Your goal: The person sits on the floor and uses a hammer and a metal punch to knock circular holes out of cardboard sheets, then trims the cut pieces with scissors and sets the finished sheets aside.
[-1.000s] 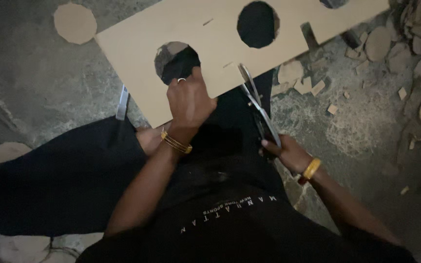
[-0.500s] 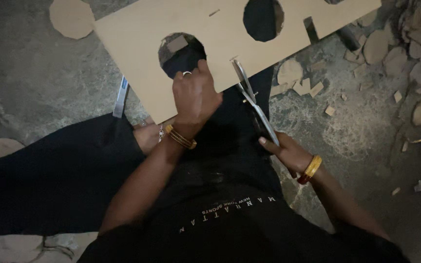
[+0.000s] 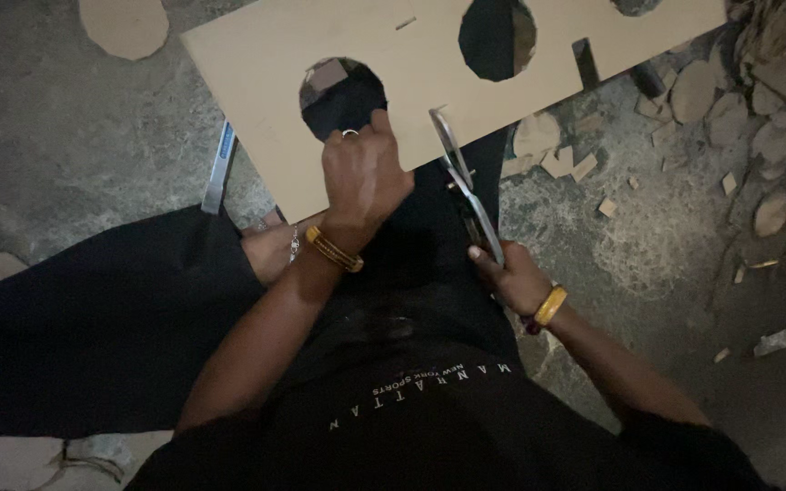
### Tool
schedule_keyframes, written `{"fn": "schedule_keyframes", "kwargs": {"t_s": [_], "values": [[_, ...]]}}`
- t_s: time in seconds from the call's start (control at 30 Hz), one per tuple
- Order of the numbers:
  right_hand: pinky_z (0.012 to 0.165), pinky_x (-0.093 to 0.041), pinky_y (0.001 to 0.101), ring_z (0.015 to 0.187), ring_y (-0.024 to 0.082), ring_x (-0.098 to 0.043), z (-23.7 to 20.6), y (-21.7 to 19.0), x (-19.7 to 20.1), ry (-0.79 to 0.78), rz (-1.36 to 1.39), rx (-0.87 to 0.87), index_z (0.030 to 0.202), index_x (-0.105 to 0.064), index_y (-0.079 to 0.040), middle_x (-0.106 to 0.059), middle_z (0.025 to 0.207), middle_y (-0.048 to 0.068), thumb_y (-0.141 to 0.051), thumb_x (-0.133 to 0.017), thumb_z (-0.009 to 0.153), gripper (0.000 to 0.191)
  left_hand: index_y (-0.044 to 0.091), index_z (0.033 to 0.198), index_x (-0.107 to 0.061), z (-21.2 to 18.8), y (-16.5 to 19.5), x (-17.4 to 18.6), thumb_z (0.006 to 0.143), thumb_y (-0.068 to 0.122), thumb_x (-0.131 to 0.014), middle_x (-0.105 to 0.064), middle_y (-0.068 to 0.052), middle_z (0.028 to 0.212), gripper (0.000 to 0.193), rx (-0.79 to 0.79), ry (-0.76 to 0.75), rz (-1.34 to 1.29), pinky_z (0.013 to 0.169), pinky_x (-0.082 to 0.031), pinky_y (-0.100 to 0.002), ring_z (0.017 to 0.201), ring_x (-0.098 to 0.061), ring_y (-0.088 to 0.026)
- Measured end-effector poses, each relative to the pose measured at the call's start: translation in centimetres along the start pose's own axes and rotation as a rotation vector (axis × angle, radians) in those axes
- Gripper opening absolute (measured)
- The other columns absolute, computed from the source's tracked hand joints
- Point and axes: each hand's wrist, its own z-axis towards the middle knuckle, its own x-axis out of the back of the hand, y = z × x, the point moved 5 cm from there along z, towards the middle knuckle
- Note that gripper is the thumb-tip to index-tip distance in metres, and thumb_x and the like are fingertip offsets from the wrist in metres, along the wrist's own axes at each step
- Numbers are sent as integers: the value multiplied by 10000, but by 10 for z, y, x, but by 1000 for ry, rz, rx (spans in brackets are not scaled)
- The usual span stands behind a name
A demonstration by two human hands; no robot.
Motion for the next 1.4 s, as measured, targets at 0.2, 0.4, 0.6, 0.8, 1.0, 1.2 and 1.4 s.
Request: {"fn": "schedule_keyframes", "kwargs": {"t_s": [0.2,0.4,0.6,0.8,1.0,1.2,1.4], "values": [[520,-452,428,490,219,-555,12,5,-6,135,-204,161,764,-635,2,-571,552,83,-587,-530,959,629,15,862,-635,4,5,9,789,311,-775,-695,-186,684,336,69,-56,-76,646,-527,-469,629,-689,-357],[721,-525,439,833,336,-674,-14,-39,10,154,-584,387,945,-725,-1,-702,988,232,-613,-591,972,627,0,1023,-661,20,-9,45,819,414,-756,-717,-254,817,472,343,-256,-235,688,-560,-534,759,-712,-443],[1011,-549,370,1210,286,-669,-18,-141,47,314,210,743,1393,-565,46,-670,1325,202,-334,-574,1060,506,-24,1048,-636,-2,3,83,862,441,-735,-714,-270,797,510,359,-248,-266,647,-566,-539,720,-718,-438],[820,-543,385,947,236,-666,41,-158,2,293,425,821,1293,-636,50,-710,1074,173,-111,-640,1060,282,-4,1014,-651,-28,1,94,791,416,-777,-721,-243,803,492,340,-307,-222,651,-560,-504,739,-717,-416],[731,-569,431,882,364,-693,29,-141,38,389,-793,1145,1369,-622,-107,-724,1142,175,45,-643,806,583,55,976,-724,-37,-31,121,782,464,-750,-759,-128,787,453,401,-493,-500,683,-580,-434,702,-746,-295],[943,-538,512,1080,366,-672,-5,-110,110,548,-1196,261,1448,-566,-144,-682,1267,168,-230,-653,927,535,-40,1074,-674,-32,-1,130,965,487,-663,-706,-244,1075,539,389,-497,-568,834,-563,-524,945,-684,-367],[967,-519,469,1207,358,-576,-19,-53,41,166,-965,254,1343,-563,-88,-626,1314,176,-467,-773,829,672,-5,1450,-528,6,60,143,1063,386,-584,-549,-179,1481,552,-419,-172,-518,1049,-507,-470,1322,-577,-324]]}}
